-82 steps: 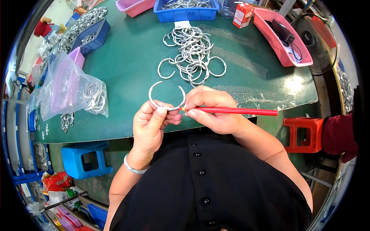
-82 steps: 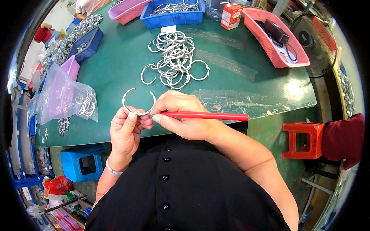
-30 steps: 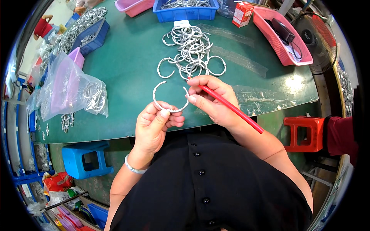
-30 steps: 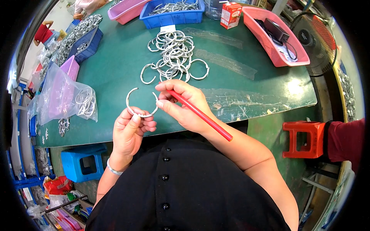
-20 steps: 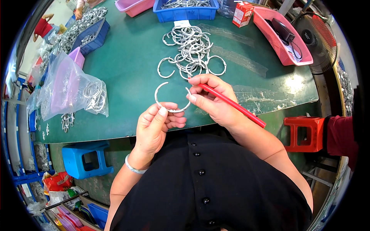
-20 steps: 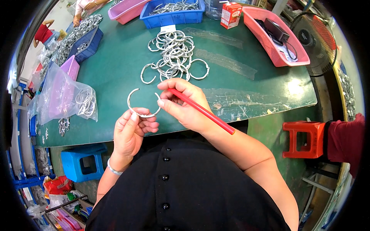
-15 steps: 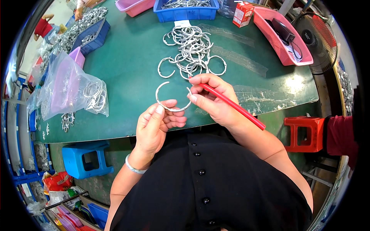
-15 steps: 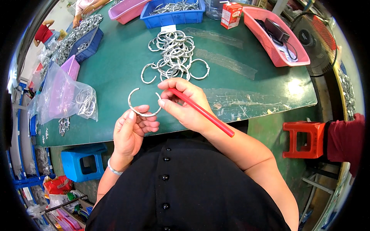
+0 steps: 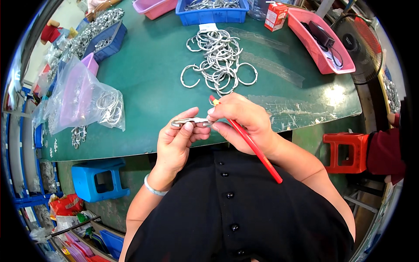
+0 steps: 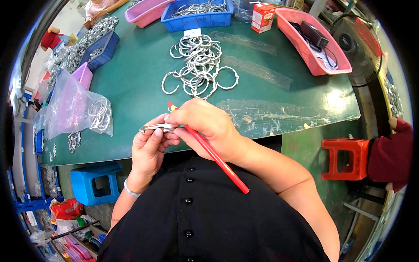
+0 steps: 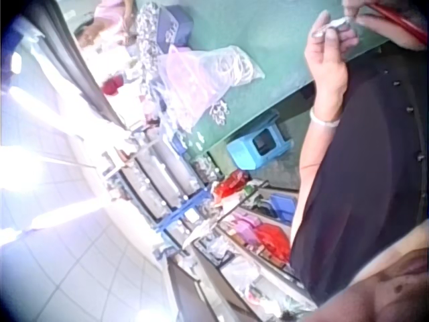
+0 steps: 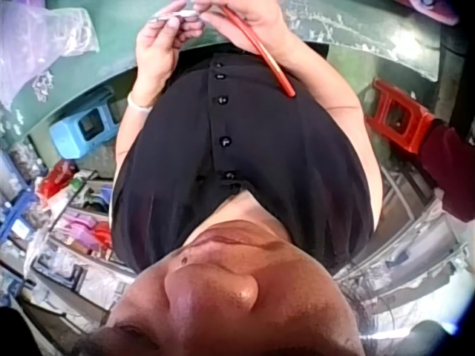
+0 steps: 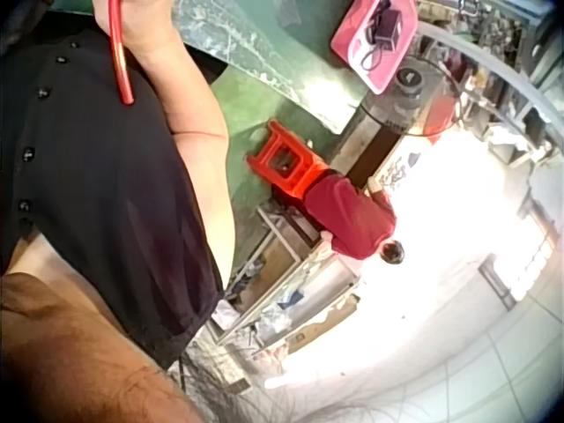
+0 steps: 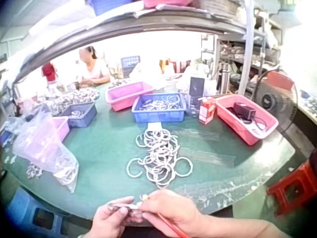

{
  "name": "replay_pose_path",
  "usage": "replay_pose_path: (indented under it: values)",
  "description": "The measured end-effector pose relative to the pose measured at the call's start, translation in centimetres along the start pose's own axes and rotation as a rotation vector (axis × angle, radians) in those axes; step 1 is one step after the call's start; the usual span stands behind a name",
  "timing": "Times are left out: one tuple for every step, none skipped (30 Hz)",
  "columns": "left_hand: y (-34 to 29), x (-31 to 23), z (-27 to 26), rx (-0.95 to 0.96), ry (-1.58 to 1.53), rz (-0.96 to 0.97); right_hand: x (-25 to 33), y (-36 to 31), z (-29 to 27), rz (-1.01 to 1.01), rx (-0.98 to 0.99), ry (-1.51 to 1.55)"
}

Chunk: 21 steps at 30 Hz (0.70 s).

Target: The person cleans metal rings by hand and with a tool, picking them from a pile and placing them into a plastic bag after processing.

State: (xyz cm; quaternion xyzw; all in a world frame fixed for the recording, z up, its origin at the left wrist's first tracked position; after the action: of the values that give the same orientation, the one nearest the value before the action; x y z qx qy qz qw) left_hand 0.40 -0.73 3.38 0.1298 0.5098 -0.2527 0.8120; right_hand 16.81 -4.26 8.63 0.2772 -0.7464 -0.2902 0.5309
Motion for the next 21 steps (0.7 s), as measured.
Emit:
replay_pose_path:
  values:
    - [0.0,0.0,0.0,0.004,-0.008,0.004,0.2,0.1,0.0,-0.003,0.005,-0.006]
    - [-0.1,-0.1,0.1,0.008,-0.017,0.007,0.3,0.1,0.0,-0.005,0.011,-0.011]
    - [-0.1,-0.1,0.1,0.006,-0.016,0.005,0.3,0.1,-0.1,-0.007,0.008,-0.011]
    - [-0.1,-0.1,0.1,0.005,-0.015,0.004,0.4,0.0,-0.1,-0.011,0.004,-0.011]
    - [-0.2,-0.1,0.2,0.004,-0.014,0.003,0.4,0.0,-0.1,-0.014,0.001,-0.011]
    - [-0.3,-0.1,0.2,0.006,-0.007,0.002,0.5,-0.1,-0.1,-0.001,-0.009,-0.007]
    - [-0.3,-0.1,0.2,0.008,0.002,0.002,0.5,-0.2,-0.2,0.01,-0.019,-0.002]
    - [-0.4,-0.1,0.3,0.009,0.01,0.002,0.6,-0.3,-0.2,0.022,-0.03,0.004]
    - [-0.5,-0.2,0.4,0.011,0.015,0.005,0.6,-0.4,-0.3,0.021,-0.03,0.004]
    - [-0.6,-0.3,0.6,0.014,0.022,0.008,0.7,-0.4,-0.3,0.019,-0.033,0.005]
    - [-0.7,-0.3,0.7,0.017,0.029,0.011,0.8,-0.5,-0.4,0.018,-0.035,0.007]
    - [-0.8,-0.3,0.9,0.018,0.013,-0.003,0.8,-0.7,-0.5,0.067,-0.03,0.036]
    - [-0.9,-0.4,1.1,0.021,0.0,-0.018,1.0,-0.9,-0.7,0.116,-0.028,0.067]
    - [-1.0,-0.4,1.3,0.024,-0.014,-0.034,1.0,-1.1,-0.8,0.166,-0.026,0.097]
    - [-1.1,-0.3,1.6,0.057,-0.087,-0.073,1.2,-1.1,-0.8,0.17,-0.034,0.138]
    - [-1.1,-0.2,1.8,0.088,-0.157,-0.112,1.5,-1.2,-0.8,0.173,-0.045,0.181]
    - [-1.2,-0.1,2.0,0.12,-0.227,-0.153,1.8,-1.2,-0.7,0.175,-0.057,0.224]
    - [-1.2,0.1,2.2,0.166,-0.268,-0.192,2.0,-1.2,-0.7,0.198,-0.062,0.259]
    - [-1.3,0.3,2.2,0.21,-0.309,-0.23,2.2,-1.3,-0.7,0.221,-0.066,0.297]
    - [-1.5,0.5,2.4,0.253,-0.35,-0.27,2.5,-1.4,-0.7,0.243,-0.069,0.335]
    - [-1.7,0.5,2.8,0.286,-0.366,-0.274,2.7,-1.5,-0.7,0.306,-0.079,0.385]
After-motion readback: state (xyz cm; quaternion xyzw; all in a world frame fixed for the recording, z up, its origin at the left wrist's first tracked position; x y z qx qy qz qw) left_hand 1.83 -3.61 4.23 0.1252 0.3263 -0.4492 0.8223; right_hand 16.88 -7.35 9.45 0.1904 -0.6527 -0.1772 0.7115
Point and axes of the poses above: each hand's wrist, its own y-axis towards the middle knuckle, its own z-axis out of the palm, x = y × z, the point moved 3 cm from there along y, towards the middle knuckle, and after that the axes turned 3 degrees about y, right-handed, at the moved point
